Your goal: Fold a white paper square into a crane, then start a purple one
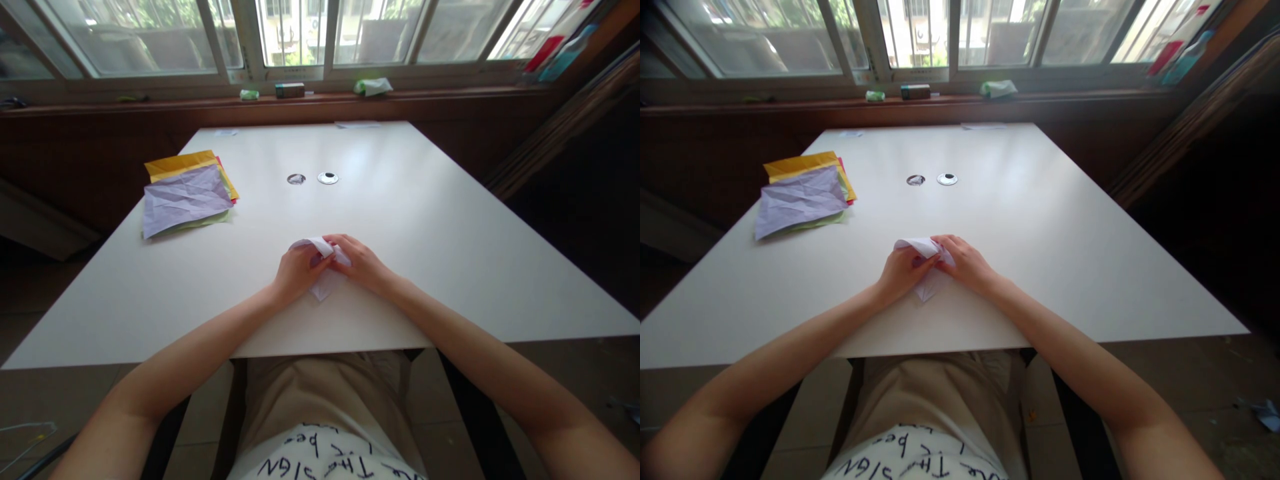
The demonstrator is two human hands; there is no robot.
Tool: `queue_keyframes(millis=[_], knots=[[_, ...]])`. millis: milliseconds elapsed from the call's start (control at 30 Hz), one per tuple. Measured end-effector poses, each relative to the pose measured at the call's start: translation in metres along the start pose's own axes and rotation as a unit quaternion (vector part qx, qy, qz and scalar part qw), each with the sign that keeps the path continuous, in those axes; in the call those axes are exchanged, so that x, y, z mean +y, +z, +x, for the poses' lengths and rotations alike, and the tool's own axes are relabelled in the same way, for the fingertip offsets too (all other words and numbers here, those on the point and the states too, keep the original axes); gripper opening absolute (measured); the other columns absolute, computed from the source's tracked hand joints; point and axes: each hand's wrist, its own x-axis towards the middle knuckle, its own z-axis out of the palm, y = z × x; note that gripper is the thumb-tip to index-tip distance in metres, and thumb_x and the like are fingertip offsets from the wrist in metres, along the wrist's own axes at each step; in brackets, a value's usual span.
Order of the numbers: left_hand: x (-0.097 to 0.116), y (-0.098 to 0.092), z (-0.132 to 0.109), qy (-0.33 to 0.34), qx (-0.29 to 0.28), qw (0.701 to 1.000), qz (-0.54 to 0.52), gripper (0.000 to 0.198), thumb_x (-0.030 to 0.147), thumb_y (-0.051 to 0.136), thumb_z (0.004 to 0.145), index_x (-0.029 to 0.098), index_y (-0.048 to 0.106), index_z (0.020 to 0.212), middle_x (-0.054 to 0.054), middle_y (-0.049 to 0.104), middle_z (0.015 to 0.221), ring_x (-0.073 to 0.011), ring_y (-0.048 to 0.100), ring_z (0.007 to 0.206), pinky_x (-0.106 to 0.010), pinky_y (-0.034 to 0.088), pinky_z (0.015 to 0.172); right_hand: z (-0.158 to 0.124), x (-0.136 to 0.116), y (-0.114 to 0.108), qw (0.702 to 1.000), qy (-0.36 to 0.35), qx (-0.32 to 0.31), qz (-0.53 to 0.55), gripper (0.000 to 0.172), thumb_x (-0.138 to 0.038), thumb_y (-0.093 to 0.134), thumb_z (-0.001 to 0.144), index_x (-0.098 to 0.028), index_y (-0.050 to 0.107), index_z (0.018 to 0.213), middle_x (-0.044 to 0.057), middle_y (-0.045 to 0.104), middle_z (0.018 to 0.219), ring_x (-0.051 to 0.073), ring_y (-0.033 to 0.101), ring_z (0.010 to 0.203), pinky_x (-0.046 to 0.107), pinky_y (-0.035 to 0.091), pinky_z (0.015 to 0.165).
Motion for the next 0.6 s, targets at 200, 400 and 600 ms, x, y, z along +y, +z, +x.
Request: queue_keyframes(millis=[200,400,600], knots=[[-0.0013,0.0043,-0.0008,-0.008,-0.003,1.000,-0.009,0.029,0.037,0.045,0.083,0.016,0.064,0.079,-0.004,0.065,0.068,-0.0136,0.057,0.059,-0.023,0.037,0.052,-0.0008,0.0016,0.0013,1.000,-0.009,0.004,-0.012,0.034,-0.027,0.052,0.081,-0.021,0.049,0.114,0.009,0.057,0.112,0.021,0.054,0.103,0.037,0.045,0.088],[-0.0043,0.0054,0.0003,-0.021,-0.010,0.999,-0.034,0.025,0.031,0.046,0.081,0.015,0.064,0.075,-0.004,0.065,0.065,-0.0137,0.057,0.058,-0.023,0.039,0.053,-0.0017,0.0018,0.0010,1.000,-0.010,0.003,-0.015,0.035,-0.028,0.053,0.080,-0.022,0.048,0.115,0.009,0.057,0.113,0.022,0.054,0.104,0.038,0.046,0.088],[-0.0078,0.0062,0.0020,-0.062,-0.011,0.994,-0.085,0.022,0.029,0.050,0.080,0.015,0.066,0.080,-0.006,0.068,0.070,-0.0167,0.062,0.067,-0.024,0.046,0.060,-0.0022,0.0026,0.0010,1.000,0.001,-0.003,-0.016,0.038,-0.028,0.053,0.080,-0.022,0.047,0.116,0.010,0.056,0.116,0.023,0.053,0.106,0.039,0.046,0.088]])
